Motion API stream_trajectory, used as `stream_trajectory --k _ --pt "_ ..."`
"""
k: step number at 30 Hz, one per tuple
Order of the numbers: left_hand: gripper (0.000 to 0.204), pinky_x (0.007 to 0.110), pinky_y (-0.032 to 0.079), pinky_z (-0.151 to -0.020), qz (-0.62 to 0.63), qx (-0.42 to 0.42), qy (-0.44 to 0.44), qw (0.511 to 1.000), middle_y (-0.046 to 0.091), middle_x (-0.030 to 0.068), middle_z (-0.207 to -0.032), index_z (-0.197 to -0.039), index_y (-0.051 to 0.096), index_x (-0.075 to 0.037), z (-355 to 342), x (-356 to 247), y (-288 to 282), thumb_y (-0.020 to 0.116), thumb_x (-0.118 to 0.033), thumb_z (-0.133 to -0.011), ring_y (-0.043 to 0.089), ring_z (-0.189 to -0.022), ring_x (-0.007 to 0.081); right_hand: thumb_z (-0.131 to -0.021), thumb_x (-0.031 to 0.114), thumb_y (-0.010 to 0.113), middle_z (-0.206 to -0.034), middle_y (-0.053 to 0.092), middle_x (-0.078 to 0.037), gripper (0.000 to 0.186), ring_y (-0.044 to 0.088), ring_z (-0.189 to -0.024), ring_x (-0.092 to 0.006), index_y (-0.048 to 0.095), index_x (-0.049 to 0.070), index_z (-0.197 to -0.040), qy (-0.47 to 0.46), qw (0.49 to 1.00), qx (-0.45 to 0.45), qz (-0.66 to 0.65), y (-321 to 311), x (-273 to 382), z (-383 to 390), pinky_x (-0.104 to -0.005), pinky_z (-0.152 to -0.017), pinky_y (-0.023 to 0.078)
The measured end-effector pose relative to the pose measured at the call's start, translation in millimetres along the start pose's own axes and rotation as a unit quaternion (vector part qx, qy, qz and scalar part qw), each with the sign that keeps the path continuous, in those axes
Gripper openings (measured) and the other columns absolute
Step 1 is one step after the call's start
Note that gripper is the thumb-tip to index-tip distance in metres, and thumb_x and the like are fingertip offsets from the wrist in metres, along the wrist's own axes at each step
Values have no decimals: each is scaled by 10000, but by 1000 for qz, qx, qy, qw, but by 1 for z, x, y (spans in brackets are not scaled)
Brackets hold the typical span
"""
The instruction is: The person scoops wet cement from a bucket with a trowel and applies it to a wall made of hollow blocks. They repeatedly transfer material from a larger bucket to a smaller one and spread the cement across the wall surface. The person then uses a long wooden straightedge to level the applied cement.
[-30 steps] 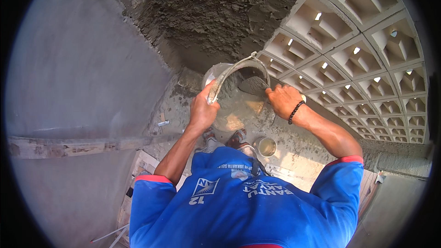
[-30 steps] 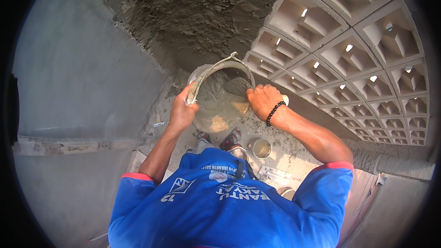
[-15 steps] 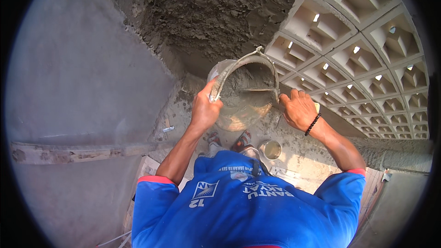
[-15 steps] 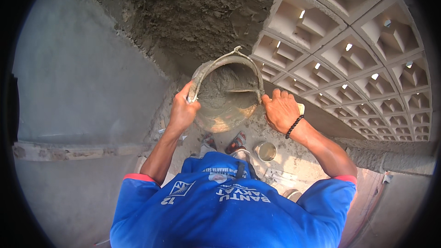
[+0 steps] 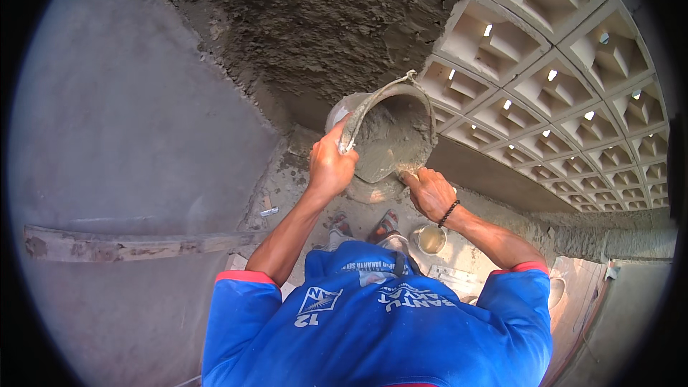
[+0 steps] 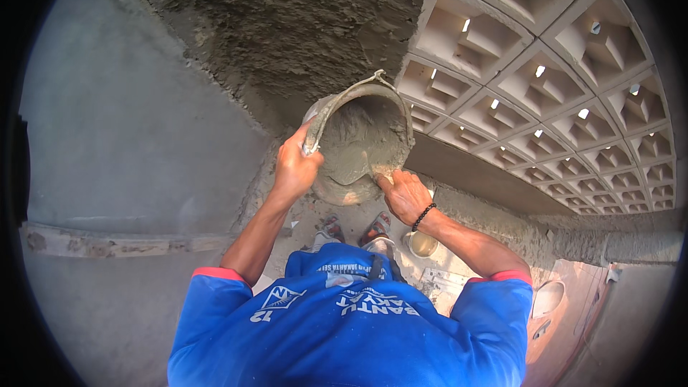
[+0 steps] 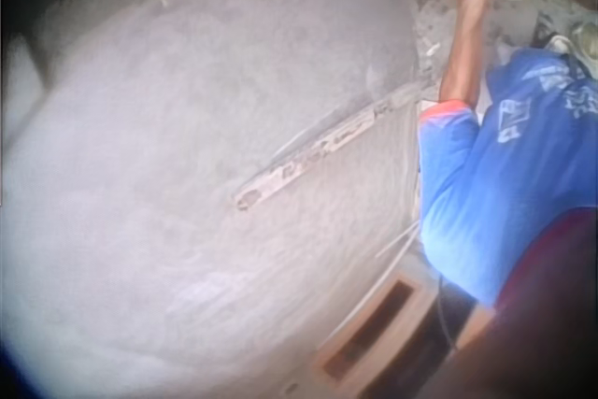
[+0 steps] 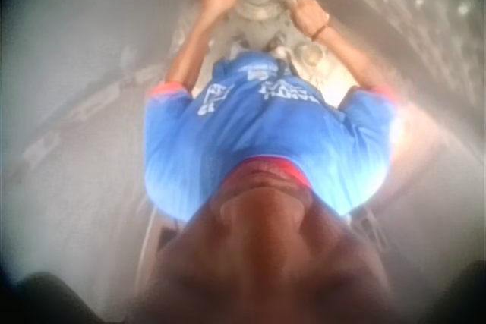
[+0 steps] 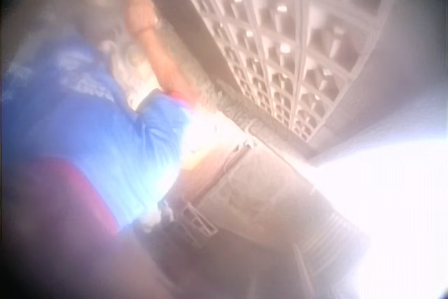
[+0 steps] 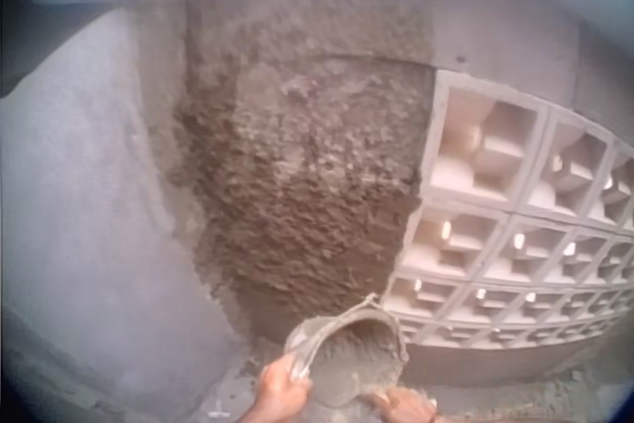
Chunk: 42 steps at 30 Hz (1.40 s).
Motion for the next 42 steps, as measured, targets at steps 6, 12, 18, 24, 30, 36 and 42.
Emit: stream_trajectory --k 6,12,18,24,30,36,42 --pt "639 367 505 -846 0 6 -23 1000 703 215 -1000 -1363 550 -103 0 12 -5 573 3 -733 692 -923 305 -821 107 650 -850 529 -154 411 578 -793 -330 602 56 -1226 -8 989 -104 -102 28 3 -2 -431 -700 470" --pt "649 285 488 -770 126 1 23 992 695 92 -1017 -1369 527 -42 -9 24 -15 560 62 -729 631 -854 150 -812 61 687 -903 578 -143 376 598 -847 -325 603 19 -1176 -40 969 -190 -152 -1 3 -8 -425 -762 488" --pt "648 208 417 -648 225 0 -28 974 604 9 -921 -1358 516 19 -22 19 -28 538 99 -715 498 -742 64 -778 53 733 -937 633 -145 363 630 -864 -319 613 7 -1117 -49 958 -260 -107 -51 -5 -8 -401 -753 519" --pt "656 202 412 -649 297 -14 -20 954 592 14 -971 -1342 514 42 -35 7 -30 506 157 -696 497 -761 65 -765 85 766 -907 629 -136 367 632 -795 -296 626 15 -1097 -44 951 -302 -40 -118 -20 -10 -378 -689 527" --pt "615 202 435 -702 314 -19 -9 949 605 35 -992 -1288 534 70 -42 19 -32 496 171 -682 526 -807 86 -826 145 737 -946 596 -141 356 618 -709 -302 618 28 -1140 12 958 -287 8 -207 -30 -13 -385 -595 506" --pt "626 204 450 -751 329 -39 -25 943 629 64 -1045 -1297 526 74 -38 30 -32 493 171 -680 562 -855 107 -880 195 666 -837 666 -217 323 651 -784 -355 617 5 -1137 144 974 -173 2 -303 -25 -29 -432 -680 495" --pt "652 232 452 -843 318 -14 -61 946 642 79 -1101 -1310 533 51 -49 52 -14 502 171 -670 581 -949 136 -921 261 611 -839 684 -233 316 652 -847 -406 660 17 -1116 190 967 -154 68 -352 -54 -59 -489 -775 488"
Point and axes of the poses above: each hand's wrist, its own z-axis away from the middle knuckle, its own y-axis out of the palm, x = y × z, the point moved 3 cm from there along -z, towards the middle knuckle
